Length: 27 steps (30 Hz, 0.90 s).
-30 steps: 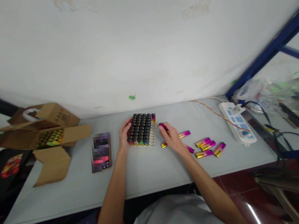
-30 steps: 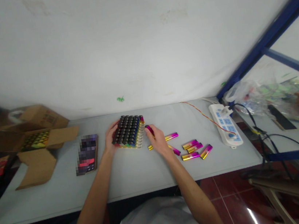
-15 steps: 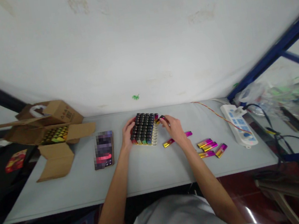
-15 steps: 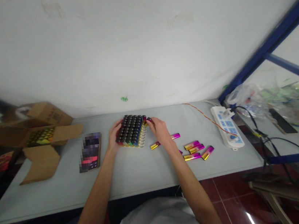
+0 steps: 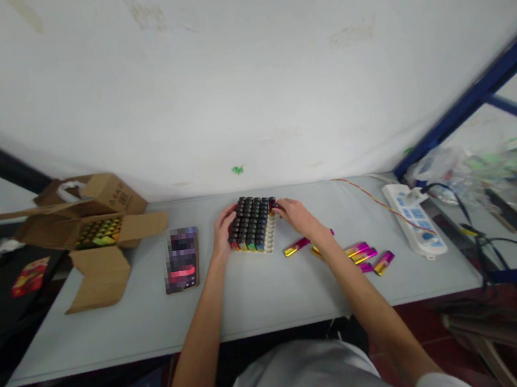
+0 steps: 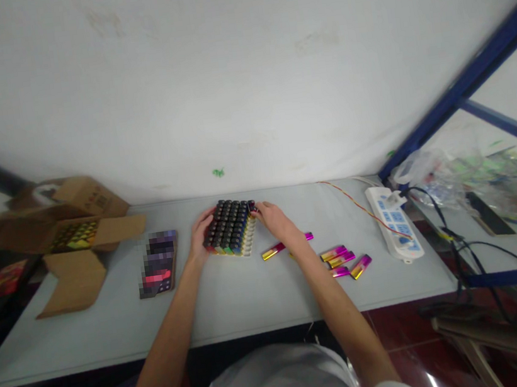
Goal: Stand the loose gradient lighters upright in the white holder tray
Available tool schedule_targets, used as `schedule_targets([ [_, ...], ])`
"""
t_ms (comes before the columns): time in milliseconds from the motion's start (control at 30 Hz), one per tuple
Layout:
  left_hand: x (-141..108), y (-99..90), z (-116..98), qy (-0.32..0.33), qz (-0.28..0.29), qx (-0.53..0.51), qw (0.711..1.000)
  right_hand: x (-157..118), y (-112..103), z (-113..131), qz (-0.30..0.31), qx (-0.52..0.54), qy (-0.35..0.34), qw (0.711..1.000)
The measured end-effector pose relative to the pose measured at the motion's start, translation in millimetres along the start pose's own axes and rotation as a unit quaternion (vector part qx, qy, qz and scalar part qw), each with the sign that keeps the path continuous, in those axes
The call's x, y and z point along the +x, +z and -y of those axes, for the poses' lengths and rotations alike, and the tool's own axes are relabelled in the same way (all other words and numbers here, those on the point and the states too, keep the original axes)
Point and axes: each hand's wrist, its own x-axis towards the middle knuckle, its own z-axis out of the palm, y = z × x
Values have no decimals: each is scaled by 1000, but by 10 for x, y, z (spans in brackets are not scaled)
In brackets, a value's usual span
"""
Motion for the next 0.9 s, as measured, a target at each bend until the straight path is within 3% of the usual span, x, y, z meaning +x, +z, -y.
schedule_targets([
  [100,-6,4,-15,1,0,1,1000,56,-34,46,33,-45,16,998],
  [300,-23,22,-50,-2,-7,5,1000,61,-28,54,26,-63,47,997],
  [433,-26,29,-53,-5,-13,8,1000,-262,-140,-109,6,5,4,1000],
  [500,-18,28,-45,-7,-12,6,1000,-503,-210,-215,23,45,-21,998],
  [633,5,10,-16,-10,-10,12,1000,-878,-278,-348,55,30,-37,997],
  [800,10,-12,4,-10,-5,19,1000,-893,-261,-323,84,7,-53,995],
  [900,-5,-9,-8,-4,-5,19,1000,-814,-294,-255,96,61,-49,992],
])
